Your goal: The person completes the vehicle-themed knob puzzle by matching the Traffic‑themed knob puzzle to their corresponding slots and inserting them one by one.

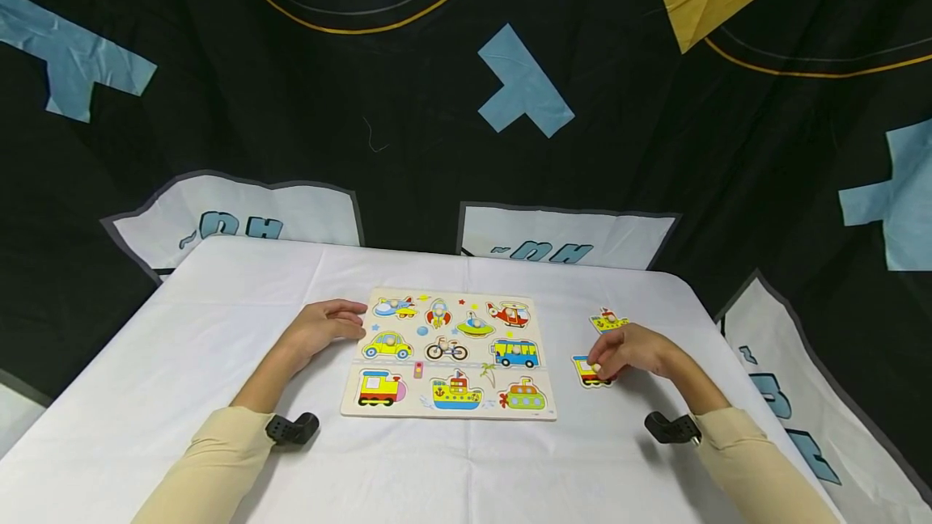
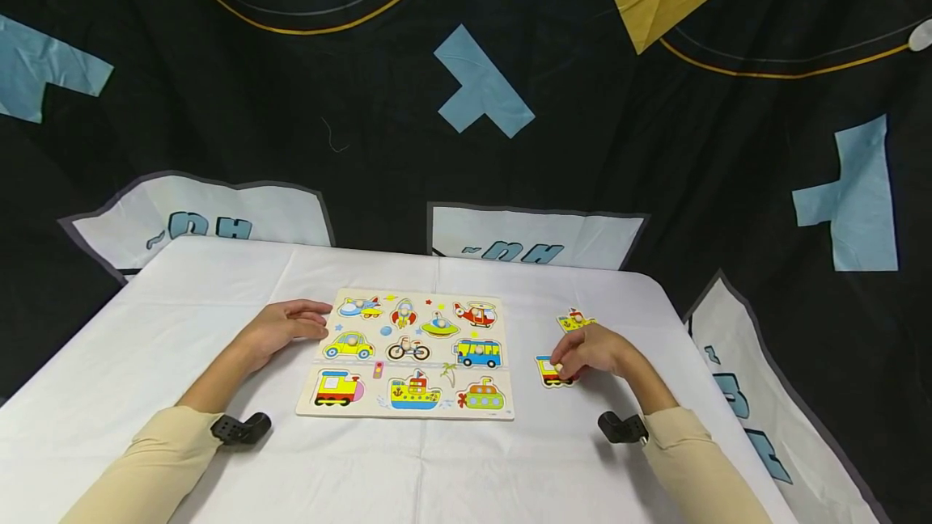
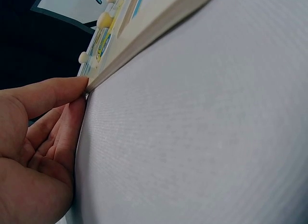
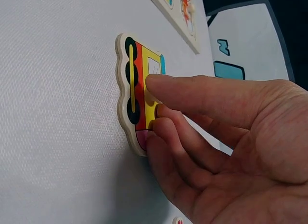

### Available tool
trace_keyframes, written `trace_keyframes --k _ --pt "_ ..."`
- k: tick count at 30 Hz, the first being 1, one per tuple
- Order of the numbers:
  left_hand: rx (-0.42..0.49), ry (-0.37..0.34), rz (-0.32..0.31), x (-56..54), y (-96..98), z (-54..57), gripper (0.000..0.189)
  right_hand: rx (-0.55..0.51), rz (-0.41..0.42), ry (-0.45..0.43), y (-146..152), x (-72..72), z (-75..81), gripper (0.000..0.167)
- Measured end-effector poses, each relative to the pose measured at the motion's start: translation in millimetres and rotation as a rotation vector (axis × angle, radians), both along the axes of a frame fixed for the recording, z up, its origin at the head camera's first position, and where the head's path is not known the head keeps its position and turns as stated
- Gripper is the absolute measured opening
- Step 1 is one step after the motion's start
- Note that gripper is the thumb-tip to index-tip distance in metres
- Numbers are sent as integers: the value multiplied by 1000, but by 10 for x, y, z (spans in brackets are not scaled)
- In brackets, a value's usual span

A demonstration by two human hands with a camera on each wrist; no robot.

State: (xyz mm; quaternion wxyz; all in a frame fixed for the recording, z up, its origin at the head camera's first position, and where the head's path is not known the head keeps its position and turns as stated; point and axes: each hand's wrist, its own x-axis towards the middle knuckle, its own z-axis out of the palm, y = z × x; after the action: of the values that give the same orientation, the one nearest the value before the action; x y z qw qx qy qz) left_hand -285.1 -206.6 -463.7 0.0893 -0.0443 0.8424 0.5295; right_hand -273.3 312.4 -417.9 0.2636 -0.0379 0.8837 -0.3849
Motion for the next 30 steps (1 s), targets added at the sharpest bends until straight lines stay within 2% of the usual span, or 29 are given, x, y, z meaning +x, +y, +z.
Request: trace_keyframes --k 9,30 --pt "-5 -20 17 6 16 -6 52 20 -3 22 -11 6 -42 22" --pt "13 -13 0 0 4 4 52 34 -6 58 -34 -1 -59 20"
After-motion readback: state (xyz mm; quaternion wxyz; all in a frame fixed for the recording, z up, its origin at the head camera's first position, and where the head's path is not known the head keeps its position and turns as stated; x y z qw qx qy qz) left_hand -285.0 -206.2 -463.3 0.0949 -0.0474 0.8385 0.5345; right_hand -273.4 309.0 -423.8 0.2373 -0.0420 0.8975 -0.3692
